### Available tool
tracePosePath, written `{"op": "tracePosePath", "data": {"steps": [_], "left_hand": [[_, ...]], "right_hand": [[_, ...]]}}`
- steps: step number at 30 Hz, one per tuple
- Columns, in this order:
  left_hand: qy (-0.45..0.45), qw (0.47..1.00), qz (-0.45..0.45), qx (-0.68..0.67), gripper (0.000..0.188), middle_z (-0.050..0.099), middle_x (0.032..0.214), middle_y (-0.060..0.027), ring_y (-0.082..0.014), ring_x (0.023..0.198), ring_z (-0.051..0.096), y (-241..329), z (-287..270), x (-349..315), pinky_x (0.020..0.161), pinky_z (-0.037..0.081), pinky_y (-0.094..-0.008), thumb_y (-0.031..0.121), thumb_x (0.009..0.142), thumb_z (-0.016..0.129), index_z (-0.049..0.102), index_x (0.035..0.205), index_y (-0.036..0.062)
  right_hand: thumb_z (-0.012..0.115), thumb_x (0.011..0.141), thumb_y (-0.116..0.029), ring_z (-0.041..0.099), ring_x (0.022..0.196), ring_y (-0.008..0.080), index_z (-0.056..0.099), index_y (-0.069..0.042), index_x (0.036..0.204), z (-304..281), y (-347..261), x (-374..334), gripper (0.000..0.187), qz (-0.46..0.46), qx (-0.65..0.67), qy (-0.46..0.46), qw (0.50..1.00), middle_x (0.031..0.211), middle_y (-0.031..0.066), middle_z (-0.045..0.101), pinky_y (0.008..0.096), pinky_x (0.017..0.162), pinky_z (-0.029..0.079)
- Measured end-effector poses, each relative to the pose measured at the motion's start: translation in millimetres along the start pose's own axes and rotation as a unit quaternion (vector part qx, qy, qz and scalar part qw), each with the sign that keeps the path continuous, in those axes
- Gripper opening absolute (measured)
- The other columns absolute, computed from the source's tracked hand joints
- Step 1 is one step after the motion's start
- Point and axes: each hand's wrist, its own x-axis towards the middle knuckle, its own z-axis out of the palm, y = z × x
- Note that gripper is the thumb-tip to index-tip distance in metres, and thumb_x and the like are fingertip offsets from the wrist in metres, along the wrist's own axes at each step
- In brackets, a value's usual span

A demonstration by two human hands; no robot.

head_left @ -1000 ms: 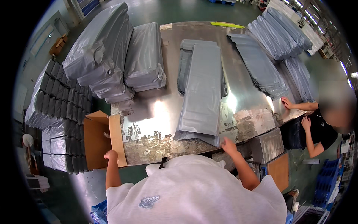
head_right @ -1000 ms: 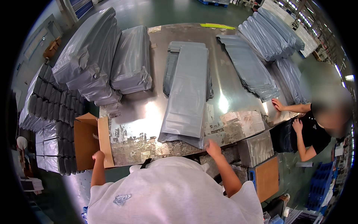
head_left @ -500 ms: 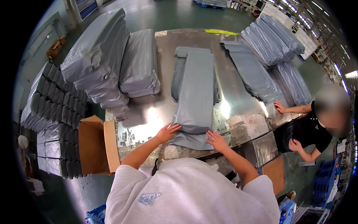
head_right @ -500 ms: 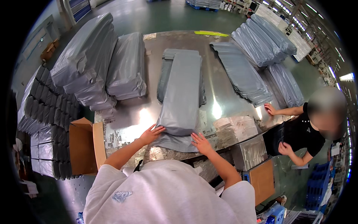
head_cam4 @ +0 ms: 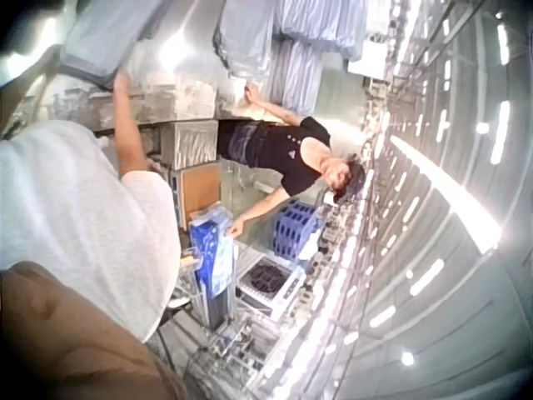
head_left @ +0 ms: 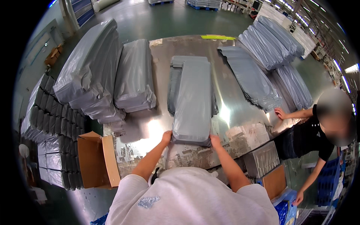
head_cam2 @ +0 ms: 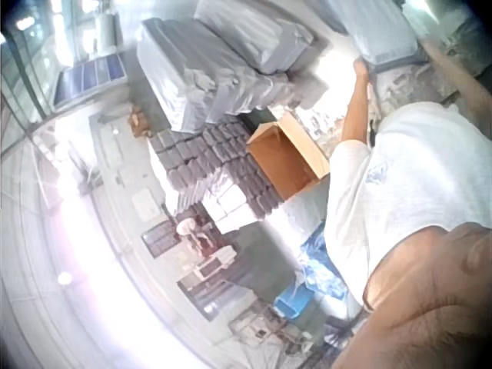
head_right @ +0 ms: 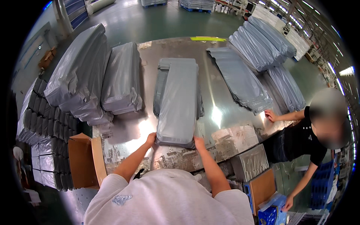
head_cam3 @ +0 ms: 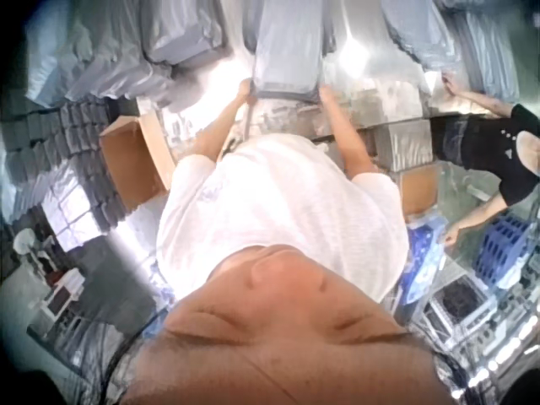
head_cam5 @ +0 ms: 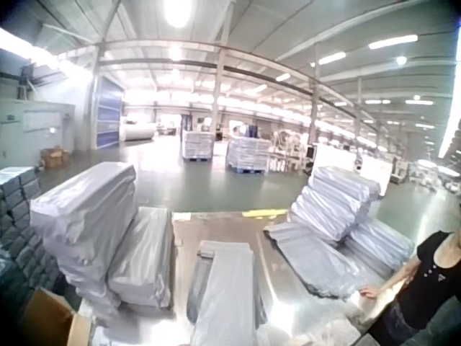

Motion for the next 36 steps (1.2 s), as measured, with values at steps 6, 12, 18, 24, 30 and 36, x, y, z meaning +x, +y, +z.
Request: {"op": "tracePosePath", "data": {"steps": [6,12,18,24,30,36], "left_hand": [[0.120,0.984,-0.116,-0.068,0.046,0.055,0.104,-0.0177,-0.0298,0.099,0.050,-6.6,21.3,11.3,0.084,0.038,-0.0378,0.040,0.083,0.044,0.051,0.108,0.0023],[-0.179,0.929,-0.215,-0.240,0.076,0.027,0.133,-0.0092,-0.0197,0.122,0.027,116.4,-7.1,-22.6,0.097,0.026,-0.0356,0.041,0.078,0.053,0.011,0.135,0.0135],[-0.203,0.914,-0.088,-0.339,0.078,0.039,0.123,-0.0130,-0.0202,0.109,0.043,195.7,-55.7,-31.6,0.090,0.035,-0.0303,0.026,0.075,0.059,0.011,0.134,0.0095],[-0.108,0.940,-0.015,-0.322,0.071,0.043,0.119,-0.0122,-0.0196,0.107,0.044,215.1,-137.2,-62.0,0.090,0.035,-0.0289,0.024,0.075,0.057,0.019,0.131,0.0012],[0.114,0.952,0.048,-0.281,0.074,0.037,0.127,-0.0117,-0.0203,0.115,0.035,241.0,-247.7,-53.1,0.098,0.023,-0.0317,0.040,0.077,0.055,0.023,0.131,0.0005],[0.334,0.897,0.139,-0.255,0.050,0.048,0.114,-0.0110,-0.0192,0.105,0.042,213.4,-318.0,0.6,0.091,0.030,-0.0284,0.031,0.082,0.049,0.042,0.117,-0.0042]], "right_hand": [[0.042,0.084,-0.038,0.049,0.095,0.0272,0.046,0.001,0.109,41.3,-8.1,-3.0,0.046,0.081,0.176,0.083,0.977,0.112,0.0158,0.049,0.0357,0.080,0.037],[0.055,0.078,-0.038,0.039,0.113,0.0268,0.032,-0.003,0.125,-3.0,-78.8,6.1,0.063,0.228,0.553,-0.168,0.783,0.124,0.0129,0.040,0.0379,0.095,0.031],[0.059,0.074,-0.026,0.044,0.107,0.0279,0.036,0.001,0.120,-25.2,-167.4,4.4,0.058,0.185,0.457,-0.206,0.845,0.117,0.0160,0.045,0.0395,0.092,0.034],[0.059,0.073,-0.019,0.047,0.103,0.0256,0.036,0.001,0.119,15.0,-243.8,-18.3,0.055,0.074,0.492,-0.231,0.836,0.112,0.0140,0.047,0.0373,0.089,0.038],[0.059,0.073,-0.020,0.039,0.111,0.0240,0.027,-0.006,0.128,95.7,-361.3,13.3,0.066,0.020,0.498,-0.317,0.807,0.122,0.0105,0.039,0.0365,0.092,0.034],[0.058,0.076,-0.040,0.042,0.107,0.0214,0.026,-0.006,0.129,202.0,-420.6,83.3,0.071,-0.097,0.375,-0.336,0.859,0.118,0.0076,0.043,0.0345,0.087,0.036]]}}
